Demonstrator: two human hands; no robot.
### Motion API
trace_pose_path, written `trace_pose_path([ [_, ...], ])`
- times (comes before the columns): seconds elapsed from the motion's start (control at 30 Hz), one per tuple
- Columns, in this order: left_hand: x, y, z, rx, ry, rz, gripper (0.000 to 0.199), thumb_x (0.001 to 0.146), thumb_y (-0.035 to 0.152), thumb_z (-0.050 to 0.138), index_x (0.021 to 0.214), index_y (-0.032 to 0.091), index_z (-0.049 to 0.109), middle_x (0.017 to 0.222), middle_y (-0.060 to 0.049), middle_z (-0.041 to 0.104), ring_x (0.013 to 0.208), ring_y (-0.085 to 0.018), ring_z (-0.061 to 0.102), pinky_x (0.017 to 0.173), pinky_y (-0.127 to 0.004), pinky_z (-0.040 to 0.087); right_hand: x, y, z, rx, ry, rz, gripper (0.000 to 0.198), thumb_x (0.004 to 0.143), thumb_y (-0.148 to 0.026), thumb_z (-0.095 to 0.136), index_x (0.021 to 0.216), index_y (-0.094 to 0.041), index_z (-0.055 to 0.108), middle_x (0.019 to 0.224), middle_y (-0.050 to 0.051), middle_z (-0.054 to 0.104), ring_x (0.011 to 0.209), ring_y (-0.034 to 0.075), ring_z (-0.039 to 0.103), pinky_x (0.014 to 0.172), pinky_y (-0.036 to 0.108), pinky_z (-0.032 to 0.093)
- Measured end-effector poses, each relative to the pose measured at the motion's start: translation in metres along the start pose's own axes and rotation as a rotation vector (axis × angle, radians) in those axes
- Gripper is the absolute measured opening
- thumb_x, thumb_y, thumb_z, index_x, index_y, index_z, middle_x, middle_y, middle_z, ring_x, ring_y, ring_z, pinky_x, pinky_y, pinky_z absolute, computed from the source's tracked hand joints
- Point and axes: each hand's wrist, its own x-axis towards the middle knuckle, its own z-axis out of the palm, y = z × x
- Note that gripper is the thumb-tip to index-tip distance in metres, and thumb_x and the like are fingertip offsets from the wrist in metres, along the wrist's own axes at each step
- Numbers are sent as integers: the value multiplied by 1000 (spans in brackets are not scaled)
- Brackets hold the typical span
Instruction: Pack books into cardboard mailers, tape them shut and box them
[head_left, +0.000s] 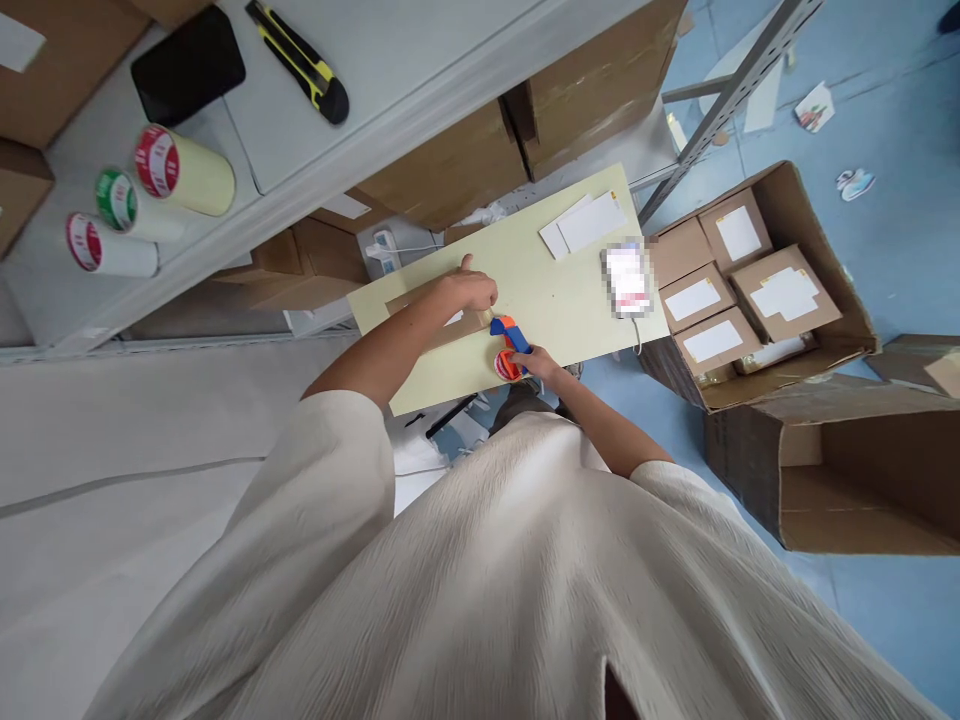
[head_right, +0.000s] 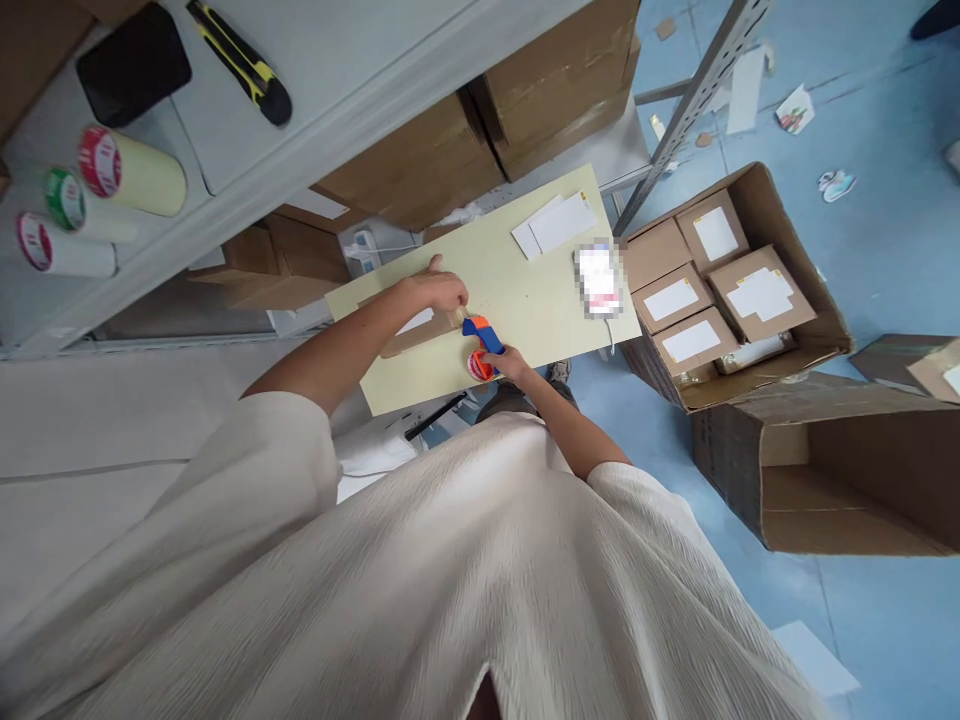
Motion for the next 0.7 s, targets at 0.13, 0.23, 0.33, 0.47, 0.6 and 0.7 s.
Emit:
trace_pose_path([
  [0.13, -28, -1, 1, 125, 17, 22, 71, 77, 66, 84, 144, 45, 86, 165, -4, 75, 176, -54, 32, 138, -86, -11, -2, 1, -3, 16, 19, 12, 29, 71, -32, 91, 87, -23, 69, 72, -2, 64, 75, 17, 57, 69, 30, 46],
  [0.23, -53, 0, 12, 199, 67, 90, 73, 74, 67, 91, 140, 37, 89, 176, -8, 65, 180, -54, 24, 141, -83, -9, 0, 2, -4, 19, 17, 13, 32, 70, -34, 94, 87, -23, 69, 70, -3, 64, 74, 17, 57, 69, 31, 46],
  [0.33, -71, -1, 29, 224, 155, 198, 71, 80, 65, 89, 142, 33, 87, 177, -9, 64, 179, -50, 30, 145, -78, -4, 3, 3, -6, 15, 16, 27, 38, 67, -36, 98, 90, -23, 71, 72, -2, 67, 74, 17, 59, 68, 31, 45],
  [0.47, -79, -5, 43, 173, 325, 245, 61, 92, 58, 79, 145, 28, 84, 176, -11, 64, 176, -43, 39, 149, -71, -1, 10, 0, -14, -15, 18, 28, 42, 66, -41, 99, 89, -23, 68, 70, -3, 64, 73, 16, 55, 65, 29, 41],
  [0.6, -75, -7, 48, 27, 497, 192, 60, 97, 59, 73, 147, 27, 82, 173, -12, 67, 174, -44, 42, 150, -73, 1, 21, -12, -28, -28, 23, 16, 44, 65, -45, 97, 91, -24, 67, 73, -4, 63, 76, 16, 55, 67, 28, 41],
  [0.7, -68, 0, 49, -62, 616, 116, 61, 99, 57, 71, 149, 23, 80, 171, -15, 67, 175, -45, 41, 151, -74, -1, 31, -28, -41, -33, 7, -10, 43, 65, -45, 96, 89, -24, 67, 76, -3, 63, 79, 16, 55, 69, 28, 43],
])
